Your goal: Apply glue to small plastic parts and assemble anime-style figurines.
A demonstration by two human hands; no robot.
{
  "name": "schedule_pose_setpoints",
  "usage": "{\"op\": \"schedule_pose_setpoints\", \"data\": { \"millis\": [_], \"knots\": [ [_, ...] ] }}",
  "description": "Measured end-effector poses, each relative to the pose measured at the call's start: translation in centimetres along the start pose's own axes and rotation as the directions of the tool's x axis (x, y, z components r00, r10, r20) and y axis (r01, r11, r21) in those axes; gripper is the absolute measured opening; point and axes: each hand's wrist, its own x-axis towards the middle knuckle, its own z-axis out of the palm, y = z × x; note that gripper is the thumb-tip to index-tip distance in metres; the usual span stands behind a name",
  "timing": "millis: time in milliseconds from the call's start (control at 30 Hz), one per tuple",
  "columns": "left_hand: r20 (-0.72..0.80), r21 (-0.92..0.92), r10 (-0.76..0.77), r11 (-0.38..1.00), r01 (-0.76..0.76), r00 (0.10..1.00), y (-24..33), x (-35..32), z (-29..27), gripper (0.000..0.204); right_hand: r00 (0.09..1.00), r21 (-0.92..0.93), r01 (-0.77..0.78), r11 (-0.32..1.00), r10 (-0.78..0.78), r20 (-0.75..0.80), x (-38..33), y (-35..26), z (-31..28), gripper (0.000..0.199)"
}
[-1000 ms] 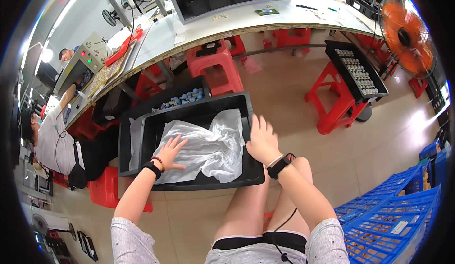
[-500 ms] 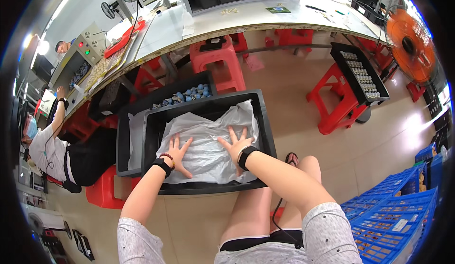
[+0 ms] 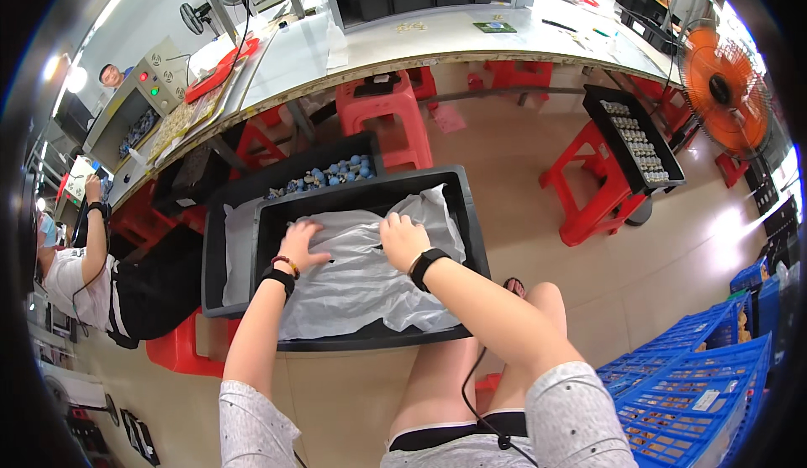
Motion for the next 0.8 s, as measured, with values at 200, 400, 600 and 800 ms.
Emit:
{"op": "schedule_pose_setpoints", "data": {
  "millis": [200, 400, 600, 800],
  "knots": [
    [0.4, 0.158, -0.358, 0.934, 0.322, 0.844, 1.6, -0.4, -1.7, 0.123, 0.886, 0.117, -0.415, 0.902, 0.371, 0.279, -0.7, 2.3, -1.7, 0.108],
    [0.355, 0.201, -0.49, 0.872, 0.447, 0.796, 2.8, -0.2, -3.2, 0.112, 0.888, 0.022, -0.381, 0.924, 0.359, 0.287, -1.0, 2.2, -2.9, 0.115],
    [-0.109, 0.156, -0.237, 0.955, 0.253, 0.965, -0.3, -0.8, -1.2, 0.045, 0.993, -0.075, -0.042, 0.996, 0.049, 0.105, -3.7, 0.9, -3.0, 0.075],
    [0.511, 0.3, -0.386, 0.917, 0.262, 0.768, 2.3, -1.3, -2.3, 0.122, 0.722, -0.29, 0.256, 0.922, 0.017, 0.692, -8.2, -2.1, -2.8, 0.046]
  ]
}}
